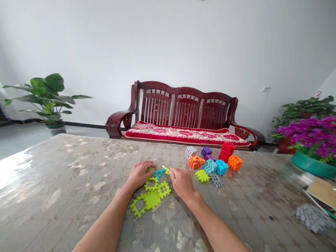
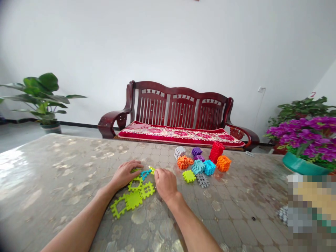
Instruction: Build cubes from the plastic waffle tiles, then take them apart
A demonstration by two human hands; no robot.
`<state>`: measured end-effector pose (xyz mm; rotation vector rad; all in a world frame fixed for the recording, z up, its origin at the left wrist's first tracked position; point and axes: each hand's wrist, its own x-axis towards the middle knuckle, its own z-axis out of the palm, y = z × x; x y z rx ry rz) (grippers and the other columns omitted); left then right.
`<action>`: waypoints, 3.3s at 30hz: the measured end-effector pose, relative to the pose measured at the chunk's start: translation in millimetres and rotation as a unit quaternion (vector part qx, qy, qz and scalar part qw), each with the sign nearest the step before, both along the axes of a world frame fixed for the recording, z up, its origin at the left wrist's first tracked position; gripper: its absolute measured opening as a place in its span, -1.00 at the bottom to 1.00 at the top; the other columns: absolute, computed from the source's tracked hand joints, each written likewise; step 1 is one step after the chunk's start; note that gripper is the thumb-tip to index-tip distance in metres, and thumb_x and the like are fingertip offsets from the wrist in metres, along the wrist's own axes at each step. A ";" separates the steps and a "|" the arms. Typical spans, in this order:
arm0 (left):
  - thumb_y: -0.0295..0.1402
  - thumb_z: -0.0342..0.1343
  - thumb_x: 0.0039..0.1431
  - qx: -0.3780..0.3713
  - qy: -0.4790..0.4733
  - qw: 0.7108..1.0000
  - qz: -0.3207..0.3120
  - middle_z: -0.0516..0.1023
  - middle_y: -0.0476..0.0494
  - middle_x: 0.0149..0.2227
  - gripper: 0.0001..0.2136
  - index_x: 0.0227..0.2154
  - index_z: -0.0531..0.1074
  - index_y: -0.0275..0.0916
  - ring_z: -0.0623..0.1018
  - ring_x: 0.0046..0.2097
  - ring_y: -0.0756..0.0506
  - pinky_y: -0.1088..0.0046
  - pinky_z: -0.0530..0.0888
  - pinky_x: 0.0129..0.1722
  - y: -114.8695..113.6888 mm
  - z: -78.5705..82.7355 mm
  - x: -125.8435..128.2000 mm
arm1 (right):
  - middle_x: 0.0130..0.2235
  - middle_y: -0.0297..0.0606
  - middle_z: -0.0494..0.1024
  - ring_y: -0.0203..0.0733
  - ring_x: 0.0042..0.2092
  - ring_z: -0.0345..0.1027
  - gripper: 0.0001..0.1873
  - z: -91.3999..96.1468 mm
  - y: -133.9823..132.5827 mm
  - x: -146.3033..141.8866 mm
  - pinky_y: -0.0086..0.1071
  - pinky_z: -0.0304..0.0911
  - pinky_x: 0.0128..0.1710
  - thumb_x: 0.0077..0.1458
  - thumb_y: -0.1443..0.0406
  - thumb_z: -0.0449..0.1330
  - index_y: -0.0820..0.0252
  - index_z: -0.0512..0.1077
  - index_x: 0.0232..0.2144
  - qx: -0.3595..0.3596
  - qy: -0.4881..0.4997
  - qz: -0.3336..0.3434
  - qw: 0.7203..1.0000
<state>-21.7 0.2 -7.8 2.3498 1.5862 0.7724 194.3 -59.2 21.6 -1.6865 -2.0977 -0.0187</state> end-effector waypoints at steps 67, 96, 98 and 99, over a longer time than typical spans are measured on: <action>-0.21 0.03 0.12 -0.006 0.000 1.000 -0.006 0.56 -0.01 0.04 -0.74 -0.19 0.56 -0.01 0.48 0.11 -0.15 0.26 0.30 0.17 2.8 2.0 -1.6 | -0.08 -0.14 0.57 0.03 -0.07 0.35 -0.49 11.0 -31.1 108.5 -0.22 0.12 -0.07 0.05 0.20 0.19 0.16 0.38 0.08 0.009 -0.053 -0.246 0.968; -0.18 0.03 0.12 -0.001 -0.008 1.000 -0.009 0.57 -0.01 0.03 -0.72 -0.20 0.58 -0.03 0.50 0.09 -0.16 0.27 0.32 0.16 4.4 0.8 -2.5 | -0.09 -0.02 0.56 0.08 -0.01 0.30 -0.35 6.8 -28.0 95.2 -0.19 0.09 -0.05 0.05 0.14 0.18 0.23 0.28 0.18 -0.046 -0.094 -0.244 0.964; -0.19 0.03 0.11 0.000 -0.007 1.000 -0.010 0.57 -0.01 0.03 -0.72 -0.20 0.58 -0.04 0.50 0.09 -0.16 0.28 0.33 0.15 4.8 0.6 -2.8 | -0.08 -0.04 0.57 0.08 -0.02 0.31 -0.34 8.8 -28.1 96.4 -0.20 0.11 -0.05 0.04 0.09 0.19 0.22 0.30 0.16 -0.031 -0.073 -0.237 0.968; -0.19 0.03 0.11 0.001 -0.007 1.000 -0.011 0.57 -0.01 0.03 -0.72 -0.20 0.58 -0.04 0.50 0.09 -0.15 0.29 0.33 0.15 5.0 0.6 -3.0 | -0.07 -0.06 0.57 0.06 -0.03 0.33 -0.36 10.7 -28.2 98.8 -0.21 0.13 -0.06 0.05 0.06 0.17 0.21 0.32 0.15 -0.021 -0.054 -0.236 0.970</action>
